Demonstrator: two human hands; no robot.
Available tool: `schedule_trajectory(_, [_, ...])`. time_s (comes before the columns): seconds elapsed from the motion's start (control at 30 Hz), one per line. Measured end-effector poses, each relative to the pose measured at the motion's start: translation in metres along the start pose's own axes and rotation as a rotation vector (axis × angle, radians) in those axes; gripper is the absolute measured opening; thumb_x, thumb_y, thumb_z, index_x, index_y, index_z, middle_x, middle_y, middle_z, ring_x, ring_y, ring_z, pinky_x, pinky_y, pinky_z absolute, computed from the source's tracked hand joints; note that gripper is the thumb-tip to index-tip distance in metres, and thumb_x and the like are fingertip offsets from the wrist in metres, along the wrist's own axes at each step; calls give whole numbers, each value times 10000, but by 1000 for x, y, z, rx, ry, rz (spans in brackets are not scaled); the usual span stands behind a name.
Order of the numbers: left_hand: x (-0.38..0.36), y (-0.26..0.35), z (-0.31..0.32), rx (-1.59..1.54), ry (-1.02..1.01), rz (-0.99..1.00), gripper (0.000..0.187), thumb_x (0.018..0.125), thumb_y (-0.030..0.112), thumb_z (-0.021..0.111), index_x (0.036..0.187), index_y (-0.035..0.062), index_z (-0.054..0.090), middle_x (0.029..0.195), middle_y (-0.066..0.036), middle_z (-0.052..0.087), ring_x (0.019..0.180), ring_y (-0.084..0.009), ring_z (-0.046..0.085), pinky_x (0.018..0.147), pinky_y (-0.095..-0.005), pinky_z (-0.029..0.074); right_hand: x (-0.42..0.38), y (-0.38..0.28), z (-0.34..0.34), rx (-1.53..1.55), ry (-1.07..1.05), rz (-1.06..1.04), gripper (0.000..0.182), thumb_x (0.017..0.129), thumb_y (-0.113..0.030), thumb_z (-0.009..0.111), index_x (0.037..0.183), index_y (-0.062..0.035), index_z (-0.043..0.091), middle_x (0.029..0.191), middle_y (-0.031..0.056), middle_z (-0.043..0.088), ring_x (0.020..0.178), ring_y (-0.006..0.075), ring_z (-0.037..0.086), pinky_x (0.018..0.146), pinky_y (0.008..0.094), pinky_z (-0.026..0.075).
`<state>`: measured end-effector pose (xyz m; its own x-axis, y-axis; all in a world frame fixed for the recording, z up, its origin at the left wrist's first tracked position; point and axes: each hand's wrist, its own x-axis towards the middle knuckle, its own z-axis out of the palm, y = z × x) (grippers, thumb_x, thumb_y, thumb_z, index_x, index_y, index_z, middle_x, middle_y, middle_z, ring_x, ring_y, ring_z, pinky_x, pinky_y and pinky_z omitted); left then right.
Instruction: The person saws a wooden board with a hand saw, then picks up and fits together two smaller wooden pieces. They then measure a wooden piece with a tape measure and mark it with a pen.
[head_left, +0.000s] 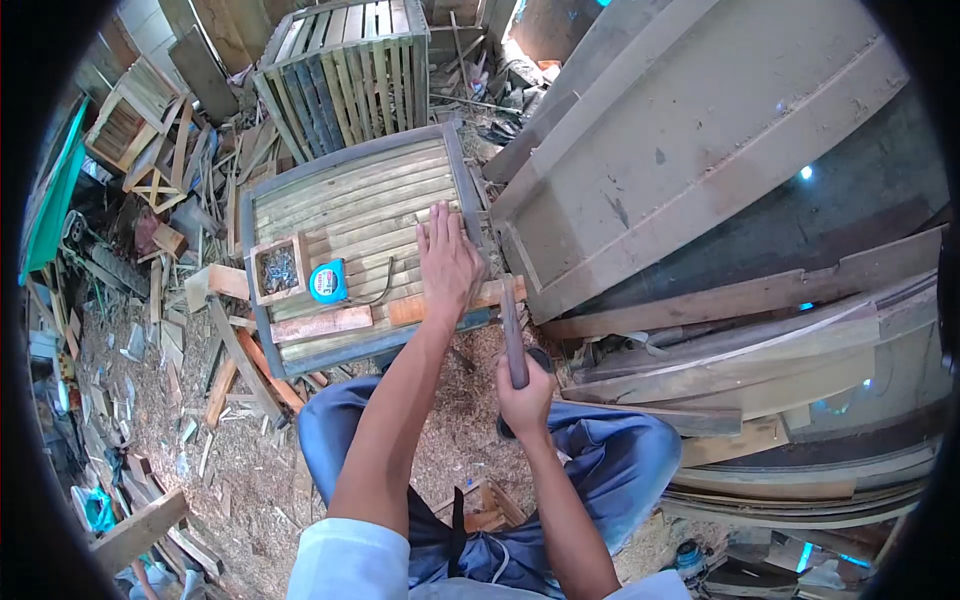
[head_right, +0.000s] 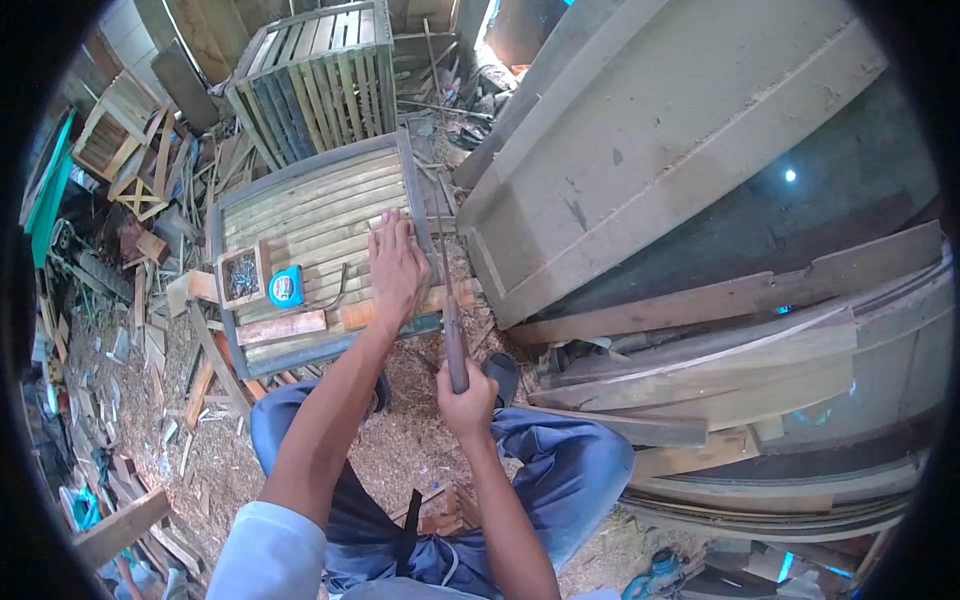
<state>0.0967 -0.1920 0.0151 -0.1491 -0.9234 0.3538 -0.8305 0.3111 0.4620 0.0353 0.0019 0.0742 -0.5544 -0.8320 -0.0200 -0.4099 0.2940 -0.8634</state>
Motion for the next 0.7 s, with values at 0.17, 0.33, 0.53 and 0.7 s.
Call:
schedule_trajectory(0.17, [1, -1, 0, 9, 38, 15, 401, 897, 119, 467, 1275, -12, 490, 1449, -193, 441, 1404, -319, 352, 1159, -512, 255, -4, -16, -27, -55, -120, 93, 197, 876, -192, 654, 822, -4, 637, 546, 162, 551, 495, 301, 617, 495, 370, 441])
schedule_trajectory(0.33, [0, 1, 0, -15, 21, 16, 401, 892, 114, 474, 1272, -10, 490, 1457, -192, 431, 1404, -329, 349, 1159, -513, 257, -47, -102, -92, -149, -139, 171, 193, 875, -167, 656, 853, 25, 658, 532, 108, 508, 474, 131, 492, 494, 333, 407])
schedule_trajectory(0.53, [-5, 0, -1, -29, -12, 32, 414, 889, 109, 474, 1287, -5, 484, 1463, -200, 421, 1404, -344, 343, 1165, -505, 248, 22, -54, -27, -175, -102, 94, 231, 817, -203, 652, 766, 21, 623, 605, 235, 586, 596, 407, 625, 552, 450, 475])
schedule_trajectory(0.7, [0, -1, -2, -47, -17, 18, 428, 893, 109, 470, 1304, -10, 478, 1466, -200, 417, 1409, -345, 336, 1170, -503, 238, 16, -18, 3, -87, -10, -12, 228, 849, -195, 637, 745, 3, 589, 603, 239, 578, 620, 439, 617, 542, 460, 463])
